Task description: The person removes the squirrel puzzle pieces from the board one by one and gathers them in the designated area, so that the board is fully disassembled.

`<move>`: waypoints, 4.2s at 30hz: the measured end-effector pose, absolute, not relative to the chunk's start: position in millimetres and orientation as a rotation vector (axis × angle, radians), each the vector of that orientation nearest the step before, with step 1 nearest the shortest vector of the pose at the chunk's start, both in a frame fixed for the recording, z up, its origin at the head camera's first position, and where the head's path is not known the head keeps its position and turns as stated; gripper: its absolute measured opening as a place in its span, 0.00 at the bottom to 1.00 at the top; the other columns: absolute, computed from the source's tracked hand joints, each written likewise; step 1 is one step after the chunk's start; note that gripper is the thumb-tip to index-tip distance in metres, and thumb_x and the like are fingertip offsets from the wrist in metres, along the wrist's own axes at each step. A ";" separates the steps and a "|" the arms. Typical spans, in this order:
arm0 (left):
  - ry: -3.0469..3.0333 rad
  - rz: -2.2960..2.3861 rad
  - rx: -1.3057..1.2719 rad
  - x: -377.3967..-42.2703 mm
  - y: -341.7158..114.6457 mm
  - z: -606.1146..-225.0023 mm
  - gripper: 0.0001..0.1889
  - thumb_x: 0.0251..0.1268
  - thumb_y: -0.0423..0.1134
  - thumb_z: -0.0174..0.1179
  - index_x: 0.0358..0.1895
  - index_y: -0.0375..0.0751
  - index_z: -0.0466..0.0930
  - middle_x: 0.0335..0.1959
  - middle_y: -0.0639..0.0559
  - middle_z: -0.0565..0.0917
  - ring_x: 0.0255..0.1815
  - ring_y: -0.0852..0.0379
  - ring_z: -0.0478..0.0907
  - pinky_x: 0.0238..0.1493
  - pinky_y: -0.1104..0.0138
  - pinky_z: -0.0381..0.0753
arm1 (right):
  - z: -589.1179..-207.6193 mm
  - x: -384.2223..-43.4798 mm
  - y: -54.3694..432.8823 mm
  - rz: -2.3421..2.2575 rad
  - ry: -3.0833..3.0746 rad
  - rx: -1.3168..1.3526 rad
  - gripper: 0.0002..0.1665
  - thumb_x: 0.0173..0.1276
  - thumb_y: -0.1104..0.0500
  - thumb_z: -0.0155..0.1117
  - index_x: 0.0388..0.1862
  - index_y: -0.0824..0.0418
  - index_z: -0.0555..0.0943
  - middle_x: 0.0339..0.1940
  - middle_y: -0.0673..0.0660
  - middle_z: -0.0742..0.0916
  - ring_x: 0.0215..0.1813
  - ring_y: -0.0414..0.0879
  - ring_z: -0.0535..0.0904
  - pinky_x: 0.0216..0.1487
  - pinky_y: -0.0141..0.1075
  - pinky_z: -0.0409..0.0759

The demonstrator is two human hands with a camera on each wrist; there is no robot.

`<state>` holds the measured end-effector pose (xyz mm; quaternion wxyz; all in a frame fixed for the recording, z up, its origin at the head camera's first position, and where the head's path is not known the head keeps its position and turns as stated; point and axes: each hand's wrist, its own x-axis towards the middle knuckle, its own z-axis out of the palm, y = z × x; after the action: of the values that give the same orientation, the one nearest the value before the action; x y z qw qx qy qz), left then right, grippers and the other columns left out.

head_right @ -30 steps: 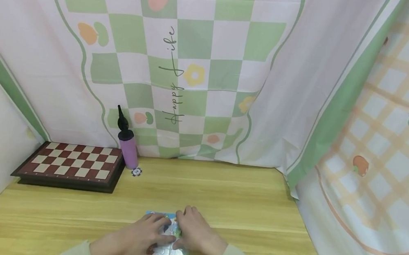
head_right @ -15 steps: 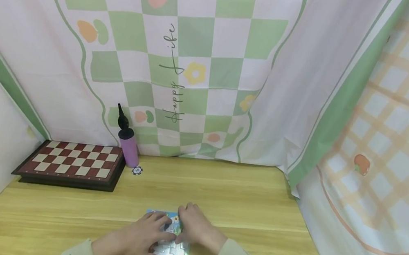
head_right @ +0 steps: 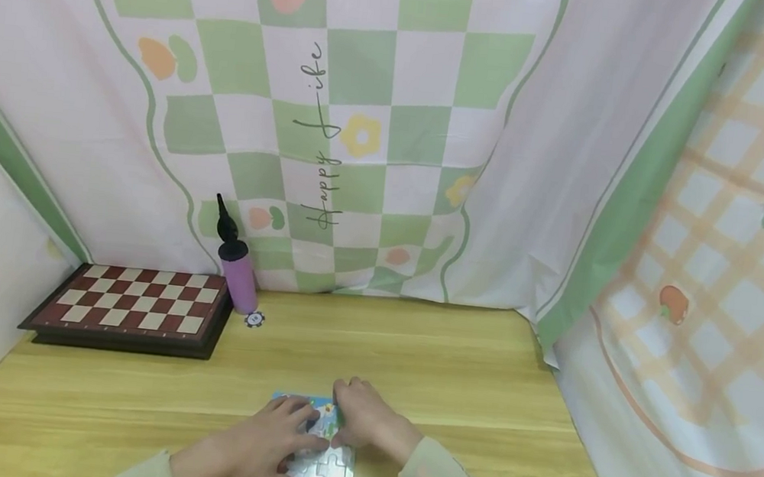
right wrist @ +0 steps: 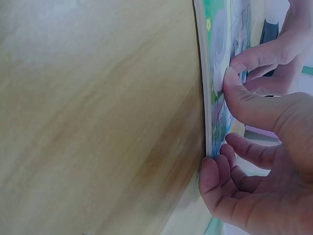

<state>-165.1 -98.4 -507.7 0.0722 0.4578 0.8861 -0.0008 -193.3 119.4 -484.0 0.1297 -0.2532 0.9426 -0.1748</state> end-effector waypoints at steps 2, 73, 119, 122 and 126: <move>2.679 -0.014 1.382 -164.5 -98.1 -507.4 0.34 0.64 0.71 0.60 0.74 0.75 0.68 0.72 0.51 0.72 0.74 0.41 0.69 0.69 0.36 0.77 | -484.7 -193.6 119.3 -0.511 2.738 -0.733 0.31 0.49 0.55 0.85 0.49 0.59 0.79 0.41 0.52 0.83 0.44 0.44 0.77 0.49 0.39 0.85; 2.720 0.039 1.360 -160.2 -98.0 -505.0 0.35 0.61 0.68 0.65 0.72 0.73 0.70 0.69 0.51 0.73 0.72 0.43 0.70 0.71 0.36 0.75 | -488.3 -197.0 226.9 -0.756 2.661 -0.837 0.14 0.66 0.62 0.72 0.49 0.55 0.81 0.38 0.45 0.88 0.40 0.33 0.80 0.43 0.32 0.83; 2.690 0.043 1.360 -165.2 -100.8 -509.2 0.35 0.64 0.69 0.61 0.75 0.74 0.68 0.73 0.50 0.71 0.75 0.41 0.68 0.72 0.36 0.74 | -474.4 -200.7 146.2 -0.575 2.767 -1.040 0.29 0.63 0.64 0.73 0.64 0.67 0.80 0.61 0.64 0.88 0.62 0.59 0.85 0.67 0.54 0.84; 2.708 0.010 1.365 -163.6 -101.0 -508.0 0.35 0.65 0.70 0.60 0.75 0.73 0.68 0.73 0.50 0.71 0.75 0.42 0.68 0.72 0.38 0.75 | -479.5 -198.3 128.1 -0.564 2.705 -1.129 0.28 0.66 0.62 0.72 0.65 0.65 0.80 0.60 0.60 0.89 0.61 0.55 0.87 0.65 0.49 0.86; 2.731 -0.033 1.396 -162.5 -100.3 -506.1 0.32 0.67 0.70 0.57 0.74 0.73 0.70 0.72 0.49 0.71 0.74 0.44 0.69 0.71 0.41 0.77 | -486.8 -194.8 112.1 -0.529 2.658 -1.204 0.26 0.70 0.62 0.66 0.67 0.63 0.79 0.59 0.56 0.90 0.60 0.49 0.87 0.64 0.43 0.87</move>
<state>-162.5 -100.3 -506.1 0.0373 0.4547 0.8898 -0.0107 -194.8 112.1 -486.8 0.0877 -0.4044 0.8928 -0.1777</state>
